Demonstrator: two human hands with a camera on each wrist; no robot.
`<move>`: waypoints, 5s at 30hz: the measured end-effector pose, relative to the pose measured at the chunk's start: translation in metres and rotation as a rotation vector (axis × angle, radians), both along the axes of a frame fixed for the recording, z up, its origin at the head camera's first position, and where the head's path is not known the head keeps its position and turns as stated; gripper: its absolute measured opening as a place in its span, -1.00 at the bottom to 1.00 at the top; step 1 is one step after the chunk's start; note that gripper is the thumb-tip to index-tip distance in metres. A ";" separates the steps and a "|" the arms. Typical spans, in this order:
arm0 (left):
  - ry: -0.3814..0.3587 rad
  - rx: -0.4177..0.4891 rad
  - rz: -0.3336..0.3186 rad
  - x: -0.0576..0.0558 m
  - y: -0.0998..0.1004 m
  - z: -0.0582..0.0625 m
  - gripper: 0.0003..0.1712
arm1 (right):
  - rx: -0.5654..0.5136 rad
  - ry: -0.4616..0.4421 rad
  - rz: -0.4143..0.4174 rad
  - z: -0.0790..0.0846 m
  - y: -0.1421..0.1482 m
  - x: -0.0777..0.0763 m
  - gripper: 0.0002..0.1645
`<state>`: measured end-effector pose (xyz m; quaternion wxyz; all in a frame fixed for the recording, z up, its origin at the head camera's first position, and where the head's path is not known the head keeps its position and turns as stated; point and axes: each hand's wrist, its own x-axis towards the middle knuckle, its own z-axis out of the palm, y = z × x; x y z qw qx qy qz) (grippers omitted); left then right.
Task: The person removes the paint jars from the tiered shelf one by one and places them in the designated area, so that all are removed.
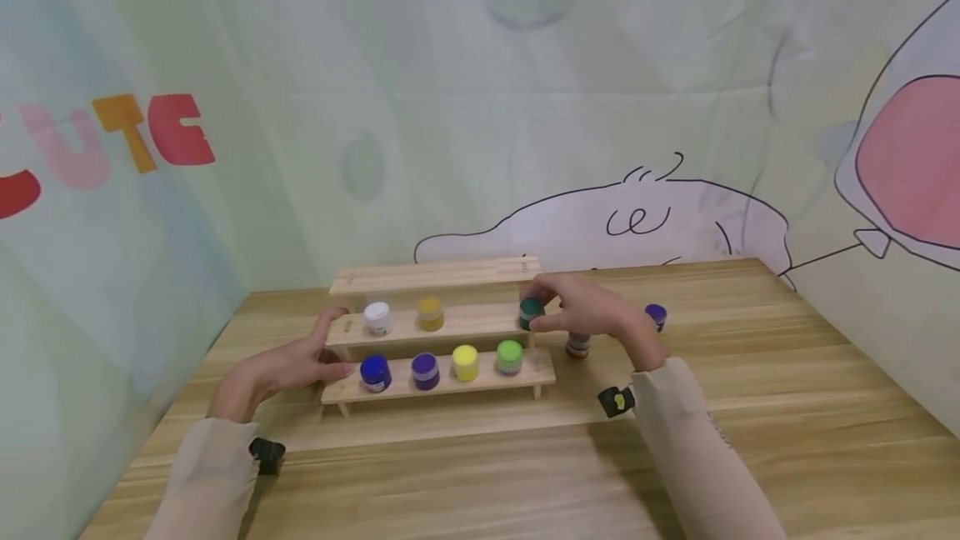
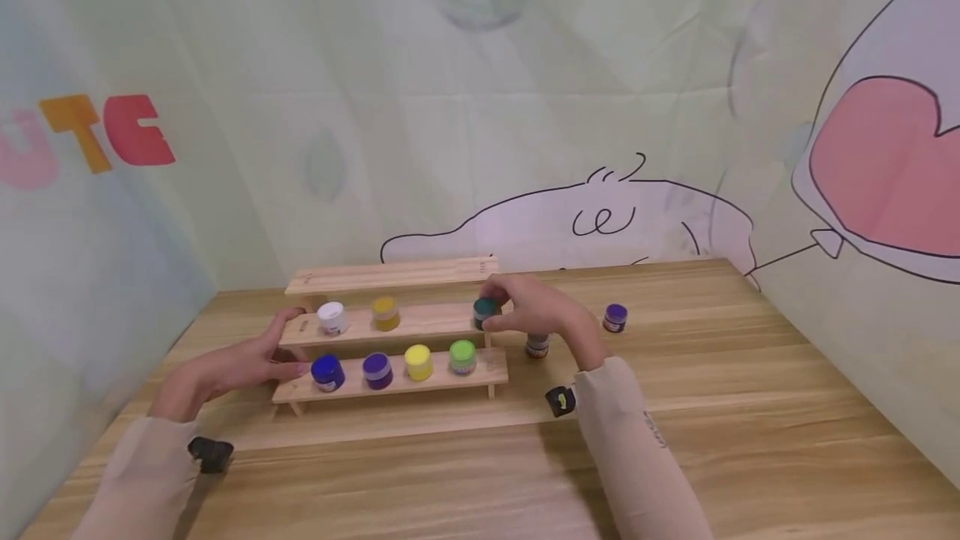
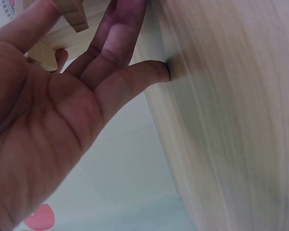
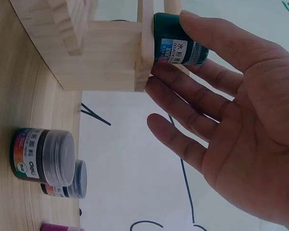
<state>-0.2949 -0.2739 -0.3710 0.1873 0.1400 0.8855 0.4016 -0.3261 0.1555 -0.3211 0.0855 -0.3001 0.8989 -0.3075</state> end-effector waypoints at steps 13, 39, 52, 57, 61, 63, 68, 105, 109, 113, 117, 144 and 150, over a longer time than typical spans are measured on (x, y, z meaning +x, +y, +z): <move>-0.006 0.006 0.000 0.000 0.000 0.000 0.07 | 0.047 -0.024 0.021 0.004 0.026 -0.003 -0.63; 0.012 0.013 -0.027 -0.002 -0.001 -0.001 0.03 | 0.127 -0.289 -0.043 -0.011 0.079 -0.010 -0.53; 0.011 0.015 -0.022 -0.002 -0.002 -0.002 0.03 | 0.154 -0.354 -0.039 -0.015 0.088 -0.011 -0.61; 0.012 0.010 -0.020 -0.002 -0.001 -0.002 0.04 | 0.217 -0.357 -0.054 -0.020 0.088 -0.014 -0.62; 0.010 0.008 -0.015 -0.001 -0.001 -0.001 0.05 | 0.259 -0.345 -0.061 -0.024 0.086 -0.015 -0.63; 0.010 0.006 -0.015 -0.001 -0.001 -0.001 0.04 | 0.270 -0.336 -0.053 -0.025 0.084 -0.015 -0.63; 0.009 0.005 -0.015 -0.001 0.000 0.000 0.03 | 0.278 -0.341 -0.048 -0.026 0.081 -0.016 -0.63; 0.015 0.029 -0.022 -0.001 -0.001 -0.001 0.01 | 0.128 -0.333 -0.036 -0.017 0.084 -0.014 -0.56; 0.008 0.032 -0.014 0.000 -0.002 -0.001 0.02 | 0.096 -0.292 -0.042 -0.015 0.076 -0.014 -0.57; 0.015 0.029 -0.017 0.001 -0.002 -0.001 0.02 | 0.043 -0.275 -0.044 -0.014 0.067 -0.013 -0.56; 0.020 0.039 -0.027 0.001 -0.001 0.000 0.01 | 0.033 -0.262 -0.053 -0.013 0.059 -0.014 -0.58; -0.024 -0.055 0.007 0.002 -0.001 0.000 0.00 | -0.068 0.086 -0.027 0.007 -0.005 0.007 -0.71; -0.049 0.012 -0.013 0.001 -0.005 0.002 -0.23 | -0.078 0.095 0.015 0.006 -0.027 0.004 -0.67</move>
